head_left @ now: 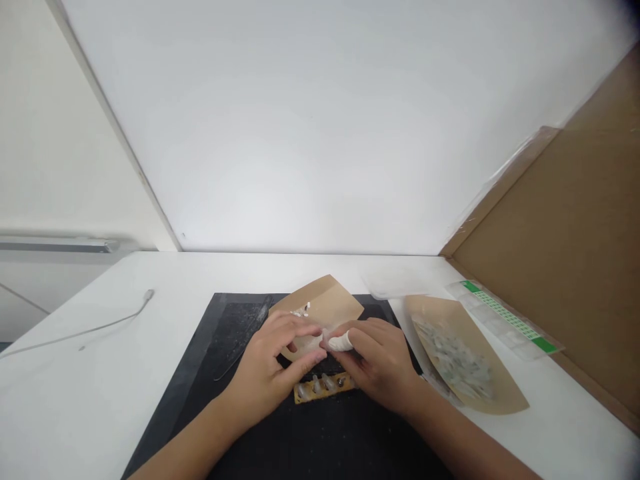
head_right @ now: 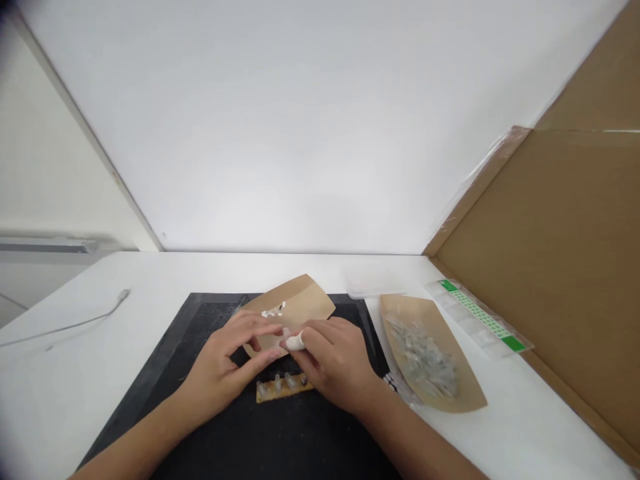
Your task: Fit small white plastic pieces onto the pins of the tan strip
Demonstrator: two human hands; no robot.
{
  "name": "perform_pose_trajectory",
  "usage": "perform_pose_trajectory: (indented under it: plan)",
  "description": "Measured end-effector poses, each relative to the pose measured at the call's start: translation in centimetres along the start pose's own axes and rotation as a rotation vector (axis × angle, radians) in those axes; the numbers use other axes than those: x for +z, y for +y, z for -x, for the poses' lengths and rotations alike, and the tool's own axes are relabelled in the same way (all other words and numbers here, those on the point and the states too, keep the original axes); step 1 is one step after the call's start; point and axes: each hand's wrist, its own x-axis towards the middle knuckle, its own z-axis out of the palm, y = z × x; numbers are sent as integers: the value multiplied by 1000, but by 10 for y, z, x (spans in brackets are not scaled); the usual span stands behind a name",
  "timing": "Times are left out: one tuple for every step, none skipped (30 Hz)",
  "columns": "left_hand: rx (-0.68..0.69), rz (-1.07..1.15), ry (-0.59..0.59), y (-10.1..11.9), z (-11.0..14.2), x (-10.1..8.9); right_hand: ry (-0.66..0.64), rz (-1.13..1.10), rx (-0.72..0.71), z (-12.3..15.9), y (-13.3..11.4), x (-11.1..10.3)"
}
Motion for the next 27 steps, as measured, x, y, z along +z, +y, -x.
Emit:
perform_pose_trajectory:
  plan:
    - [-3,3,10,0,0,0,7,2,0,0,-1,0]
    - [2,3,19,-1,0,1,8,-1,-2,0,-1,1]
    - [8,1,29,-2,0,1,5,-6,-8,0,-1,1]
    - [15,-3,42,-3,0,2,0,-13,-17,1,-1,2]
    - [20,-5,53,-5,0,3,-10,-20,-31,1,-1,2]
    - [28,-3,60,-6,1,4,-19,-26,-48,1,0,2]
    - [37,1,58,-8,1,5,-31,-28,-65,2,0,3]
    - [50,4,50,-9,2,6,-38,-26,-80,2,1,3]
    - [67,3,40,-10,2,6,-45,-20,-92,3,2,3]
    - [88,-2,35,-11,2,7,-48,-13,-99,3,3,4]
    - [109,-11,37,-11,2,7,-49,-7,-103,4,3,4]
    - [125,-24,41,-11,2,7,-52,-5,-104,5,4,4]
    - [141,-37,43,-10,2,6,-59,-8,-108,5,5,4]
    - [157,-49,41,-8,2,6,-69,-14,-113,5,5,4]
    - [173,-60,35,-7,1,5,-80,-20,-117,5,6,4]
    - [190,-68,26,-6,1,4,-88,-25,-121,5,6,4]
    - [209,-75,14,-4,1,3,-94,-26,-125,5,6,4]
    - [227,-82,5,-3,0,3,-98,-24,-126,5,6,3]
    - [238,-88,0,-3,0,2,-101,-21,-122,4,6,3]
    - [238,-93,0,-2,0,1,-101,-18,-113,4,7,3]
    - [229,-93,8,-2,-1,1,-99,-14,-101,4,7,3]
    - [212,-87,23,-3,-1,0,-96,-11,-88,4,7,3]
    - [188,-73,39,-3,-1,0,-89,-10,-76,4,7,2]
    - [157,-53,54,-3,-1,0,-79,-10,-67,4,7,3]
    - [121,-26,61,-3,-1,-1,-71,-11,-61,4,7,3]
    - [79,5,59,-2,-1,0,-65,-12,-58,4,6,3]
    - [33,39,47,-1,-1,0,-62,-15,-58,4,6,3]
